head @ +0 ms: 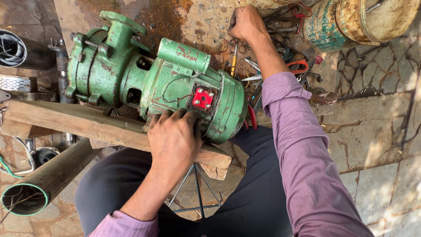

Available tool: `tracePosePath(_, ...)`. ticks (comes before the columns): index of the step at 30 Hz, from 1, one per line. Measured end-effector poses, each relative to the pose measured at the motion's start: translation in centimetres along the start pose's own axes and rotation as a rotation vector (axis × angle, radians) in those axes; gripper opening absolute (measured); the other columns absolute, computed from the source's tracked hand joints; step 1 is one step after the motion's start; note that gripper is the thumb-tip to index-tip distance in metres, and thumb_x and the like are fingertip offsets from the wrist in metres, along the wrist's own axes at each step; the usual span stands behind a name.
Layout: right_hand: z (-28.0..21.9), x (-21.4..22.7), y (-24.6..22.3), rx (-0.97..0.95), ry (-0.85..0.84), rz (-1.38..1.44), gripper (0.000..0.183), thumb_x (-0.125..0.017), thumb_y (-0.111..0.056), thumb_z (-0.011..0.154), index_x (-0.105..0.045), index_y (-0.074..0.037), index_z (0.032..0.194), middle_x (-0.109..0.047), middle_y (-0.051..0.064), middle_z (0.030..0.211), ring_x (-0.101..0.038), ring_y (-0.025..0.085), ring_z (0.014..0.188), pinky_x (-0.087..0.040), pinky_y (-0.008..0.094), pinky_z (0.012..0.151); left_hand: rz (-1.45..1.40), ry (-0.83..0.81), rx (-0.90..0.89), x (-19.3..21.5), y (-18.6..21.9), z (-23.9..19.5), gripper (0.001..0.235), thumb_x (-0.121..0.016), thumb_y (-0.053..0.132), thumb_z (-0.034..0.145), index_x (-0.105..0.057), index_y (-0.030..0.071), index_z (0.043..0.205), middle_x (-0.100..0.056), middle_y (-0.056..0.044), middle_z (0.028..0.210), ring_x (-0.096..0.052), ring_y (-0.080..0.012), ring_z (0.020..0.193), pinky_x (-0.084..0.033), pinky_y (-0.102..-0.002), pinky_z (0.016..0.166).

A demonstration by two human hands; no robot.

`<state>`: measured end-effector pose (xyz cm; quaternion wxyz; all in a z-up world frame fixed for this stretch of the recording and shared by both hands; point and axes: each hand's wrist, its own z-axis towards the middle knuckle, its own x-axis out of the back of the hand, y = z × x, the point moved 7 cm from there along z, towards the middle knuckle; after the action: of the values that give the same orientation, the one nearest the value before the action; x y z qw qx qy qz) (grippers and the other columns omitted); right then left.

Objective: The person works on the electrical connection terminal of a green water pump motor, using pliers, a wrench, and a screwdriver to manipulate wires and nuts.

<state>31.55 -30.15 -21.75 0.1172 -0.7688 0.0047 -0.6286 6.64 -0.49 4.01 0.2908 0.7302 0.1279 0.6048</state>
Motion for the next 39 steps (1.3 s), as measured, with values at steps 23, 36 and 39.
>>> tracePosePath(23, -23.3, 16.7, -13.0, -0.283, 0.028, 0.715, 0.025, -0.084, -0.027, 0.088, -0.08, -0.008, 0.104, -0.078, 0.001, 0.085, -0.067, 0.01, 0.065, -0.055, 0.027, 0.064, -0.043, 0.088, 0.074, -0.6, -2.6, 0.5, 0.027, -0.084, 0.033, 0.077, -0.081, 0.008, 0.089, -0.071, -0.025, 0.077, -0.07, -0.0446, 0.069, -0.056, -0.052, 0.066)
tracePosePath(36, -25.1, 13.4, -18.9, -0.224, -0.022, 0.974, 0.019, -0.083, -0.014, 0.089, -0.081, -0.006, 0.106, -0.078, 0.002, 0.082, -0.065, 0.006, 0.067, -0.053, 0.024, 0.064, -0.033, 0.048, 0.135, -1.1, -3.1, 0.9, 0.028, -0.082, 0.029, 0.074, -0.077, 0.003, 0.085, -0.072, -0.025, 0.081, -0.071, -0.0435, 0.075, -0.057, -0.051, 0.07)
tracePosePath(39, -25.2, 14.5, -19.4, -0.176, 0.007, 0.743, 0.017, -0.082, -0.015, 0.09, -0.081, -0.009, 0.106, -0.079, 0.004, 0.082, -0.064, 0.009, 0.066, -0.051, 0.026, 0.062, -0.057, 0.04, 0.124, -0.7, -2.9, 1.1, 0.025, -0.081, 0.025, 0.073, -0.08, 0.006, 0.089, -0.071, -0.025, 0.081, -0.071, -0.0433, 0.073, -0.057, -0.051, 0.069)
